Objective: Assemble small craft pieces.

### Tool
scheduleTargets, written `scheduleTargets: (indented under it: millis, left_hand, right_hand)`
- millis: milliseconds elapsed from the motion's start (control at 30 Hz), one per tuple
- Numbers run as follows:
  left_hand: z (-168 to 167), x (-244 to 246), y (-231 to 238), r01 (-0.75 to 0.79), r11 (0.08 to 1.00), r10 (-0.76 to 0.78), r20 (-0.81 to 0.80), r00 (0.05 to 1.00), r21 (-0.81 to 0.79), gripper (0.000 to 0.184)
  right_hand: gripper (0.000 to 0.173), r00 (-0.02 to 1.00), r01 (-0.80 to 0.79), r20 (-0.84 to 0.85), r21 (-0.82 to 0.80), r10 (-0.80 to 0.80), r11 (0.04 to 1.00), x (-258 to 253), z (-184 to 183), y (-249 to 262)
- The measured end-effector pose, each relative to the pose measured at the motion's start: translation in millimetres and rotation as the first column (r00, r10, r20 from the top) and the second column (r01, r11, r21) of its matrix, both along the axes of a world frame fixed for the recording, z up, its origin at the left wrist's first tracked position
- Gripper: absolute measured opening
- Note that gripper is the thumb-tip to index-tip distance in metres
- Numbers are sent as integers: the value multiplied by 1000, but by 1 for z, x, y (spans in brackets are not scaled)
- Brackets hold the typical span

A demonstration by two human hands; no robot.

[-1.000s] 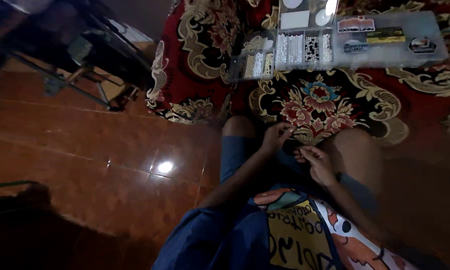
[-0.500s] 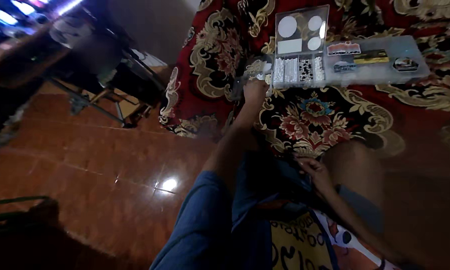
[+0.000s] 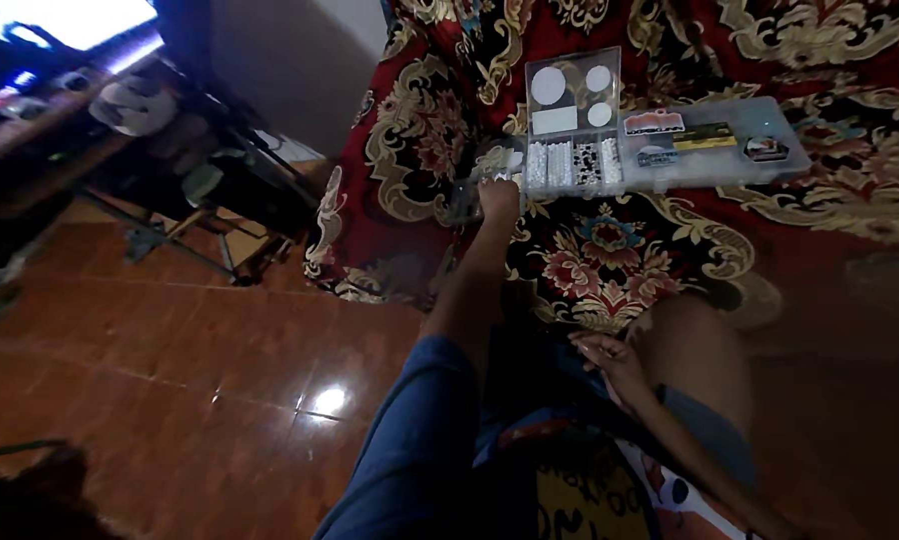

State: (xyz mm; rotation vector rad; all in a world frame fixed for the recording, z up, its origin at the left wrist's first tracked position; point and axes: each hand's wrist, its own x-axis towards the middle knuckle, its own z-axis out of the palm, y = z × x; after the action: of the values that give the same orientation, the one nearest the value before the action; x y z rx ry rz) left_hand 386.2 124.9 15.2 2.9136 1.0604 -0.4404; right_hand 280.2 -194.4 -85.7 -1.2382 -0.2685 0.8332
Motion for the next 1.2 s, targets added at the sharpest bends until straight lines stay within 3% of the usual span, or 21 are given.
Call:
scheduleTargets:
  millis: [133, 300, 400, 467, 600, 733, 833, 933, 1067, 1200]
  left_hand:
    - [0, -3, 2, -10, 999, 10, 25, 1000, -33, 25]
    - [15, -29, 3, 13, 979, 64, 368, 927, -204, 32]
    - [21, -63, -16, 118, 902, 156, 567, 809, -416, 27]
    - [21, -90, -43, 216, 804, 201, 595, 779, -554, 26]
    - [-6, -148, -109, 292, 544, 269, 493, 827, -787, 23]
    - [-42, -176, -150, 202, 185, 469, 267, 842, -962, 24]
    - [-57, -175, -159, 72, -87, 589, 7, 808, -994, 27]
    - [-79, -174, -158, 78, -287, 607, -118, 786, -955, 27]
    - [-89, -171, -160, 104, -384, 602, -164, 782, -917, 21]
    - [-90, -168, -160, 104, -366, 583, -141, 800, -925, 22]
  right_hand:
    - [15, 1000, 2, -21, 8, -2, 1000, -2, -1, 0]
    - [14, 1000, 12, 26, 4, -12, 1000, -3, 2, -2]
    - [15, 998, 10, 54, -1, -10, 1000, -2, 2, -2]
    - [14, 999, 21, 51, -26, -20, 999, -3, 5, 0]
    - [15, 999, 27, 25, -20, -27, 999, -3, 5, -2]
    - [15, 995, 93, 20, 38, -94, 995, -5, -1, -2]
    - [14, 994, 112, 5, 59, -112, 992, -5, -2, -2]
    - [15, 992, 121, 16, 55, -122, 991, -4, -4, -3]
    - [13, 989, 145, 27, 40, -146, 989, -4, -6, -3]
    - [13, 989, 142, 32, 40, -144, 989, -4, -7, -2]
